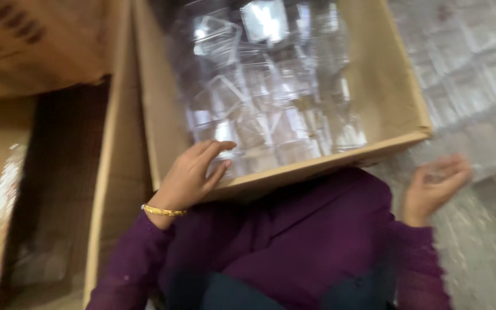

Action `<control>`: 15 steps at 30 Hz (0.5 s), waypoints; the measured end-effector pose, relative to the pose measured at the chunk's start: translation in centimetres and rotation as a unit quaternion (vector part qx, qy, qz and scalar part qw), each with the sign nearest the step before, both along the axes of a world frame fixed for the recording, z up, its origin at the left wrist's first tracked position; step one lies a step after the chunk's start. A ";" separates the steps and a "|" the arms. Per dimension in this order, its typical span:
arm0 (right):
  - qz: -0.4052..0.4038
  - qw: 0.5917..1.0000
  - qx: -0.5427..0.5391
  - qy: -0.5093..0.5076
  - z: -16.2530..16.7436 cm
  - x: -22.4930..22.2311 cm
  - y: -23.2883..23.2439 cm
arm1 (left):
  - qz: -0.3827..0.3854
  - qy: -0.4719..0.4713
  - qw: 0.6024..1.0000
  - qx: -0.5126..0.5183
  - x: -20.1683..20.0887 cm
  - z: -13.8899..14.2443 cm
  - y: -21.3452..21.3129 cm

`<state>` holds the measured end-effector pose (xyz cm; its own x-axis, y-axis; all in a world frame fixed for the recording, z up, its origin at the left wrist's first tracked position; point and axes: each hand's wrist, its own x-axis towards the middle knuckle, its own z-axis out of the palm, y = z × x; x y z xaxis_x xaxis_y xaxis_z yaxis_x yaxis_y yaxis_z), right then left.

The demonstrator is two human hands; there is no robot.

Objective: The person sits on the floor and assembles clear plastic boxes, taking flat or folded box pieces from a large cardboard box, folding and snapping the sides together by hand, and setting the finished boxes aside. The person repeats this cycle continuously throughout the episode.

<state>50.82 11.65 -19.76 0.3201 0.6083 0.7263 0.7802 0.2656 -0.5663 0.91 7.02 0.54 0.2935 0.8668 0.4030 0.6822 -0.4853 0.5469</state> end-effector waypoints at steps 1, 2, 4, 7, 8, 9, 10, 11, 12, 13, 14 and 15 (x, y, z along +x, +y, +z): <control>0.088 0.995 -0.005 0.050 3.9 -1.7 0.4 | 0.022 0.014 1.000 0.016 -1.3 0.7 -0.9; 0.171 0.980 -0.013 0.105 8.0 -3.5 1.0 | 0.046 0.028 0.998 0.032 -2.9 1.3 -1.8; 0.296 0.950 -0.075 0.067 15.2 -8.2 2.3 | 0.134 0.007 0.987 0.084 -7.0 1.8 -4.1; 0.495 0.841 -0.181 -0.119 19.9 -19.7 6.4 | 0.282 -0.005 0.959 0.011 -14.8 0.3 -6.9; 0.538 0.784 -0.209 -0.228 19.6 -24.1 7.6 | 0.330 -0.010 0.943 -0.040 -17.4 -0.9 -7.6; 0.606 0.710 -0.249 -0.258 18.4 -28.1 8.2 | 0.350 0.070 0.928 -0.103 -19.8 -2.4 -7.9; 0.669 0.616 -0.228 -0.347 16.7 -32.0 9.0 | 0.366 0.148 0.904 -0.165 -21.9 -4.2 -8.0; 0.631 0.565 -0.286 -0.449 14.5 -35.4 9.5 | 0.310 0.196 0.888 -0.276 -23.5 -6.2 -8.0; 0.580 0.507 -0.337 -0.542 12.0 -38.3 9.9 | 0.247 0.240 0.857 -0.383 -25.3 -8.0 -8.3; 0.569 0.480 -0.331 -0.580 9.5 -40.0 10.3 | 0.245 0.230 0.817 -0.469 -26.6 -9.8 -8.6; 0.556 0.454 -0.326 -0.615 7.0 -41.4 10.9 | 0.237 0.217 0.770 -0.551 -27.7 -11.3 -8.7; 0.538 0.429 -0.321 -0.651 4.8 -42.5 11.7 | 0.256 0.218 0.780 -0.528 -28.7 -12.7 -8.5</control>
